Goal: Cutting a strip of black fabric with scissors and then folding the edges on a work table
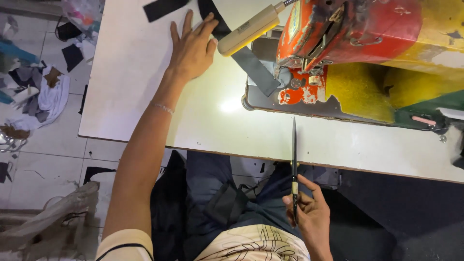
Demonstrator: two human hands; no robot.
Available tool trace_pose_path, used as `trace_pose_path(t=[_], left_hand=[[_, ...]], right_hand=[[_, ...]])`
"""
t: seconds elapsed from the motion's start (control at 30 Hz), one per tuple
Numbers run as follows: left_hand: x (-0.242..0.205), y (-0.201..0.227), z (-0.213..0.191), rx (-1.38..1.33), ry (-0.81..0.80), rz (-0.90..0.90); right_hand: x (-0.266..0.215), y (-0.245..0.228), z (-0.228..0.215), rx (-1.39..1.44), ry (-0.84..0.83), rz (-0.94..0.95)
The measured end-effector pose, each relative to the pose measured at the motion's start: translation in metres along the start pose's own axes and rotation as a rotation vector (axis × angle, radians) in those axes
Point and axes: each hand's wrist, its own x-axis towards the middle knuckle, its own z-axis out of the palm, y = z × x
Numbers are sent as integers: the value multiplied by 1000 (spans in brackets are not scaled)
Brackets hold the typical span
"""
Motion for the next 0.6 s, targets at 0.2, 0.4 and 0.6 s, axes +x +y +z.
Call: trace_pose_path(t=[0.2,0.4,0.6], left_hand=[[-80,52,-32,-99,72,128],[-67,-1,-17,124,235,176],[11,-82,-15,265,256,134]], right_hand=[[-1,-14,10,-63,7,-18],[16,-63,29,-700,-13,-245],[1,-71,22,-582,0,-193]])
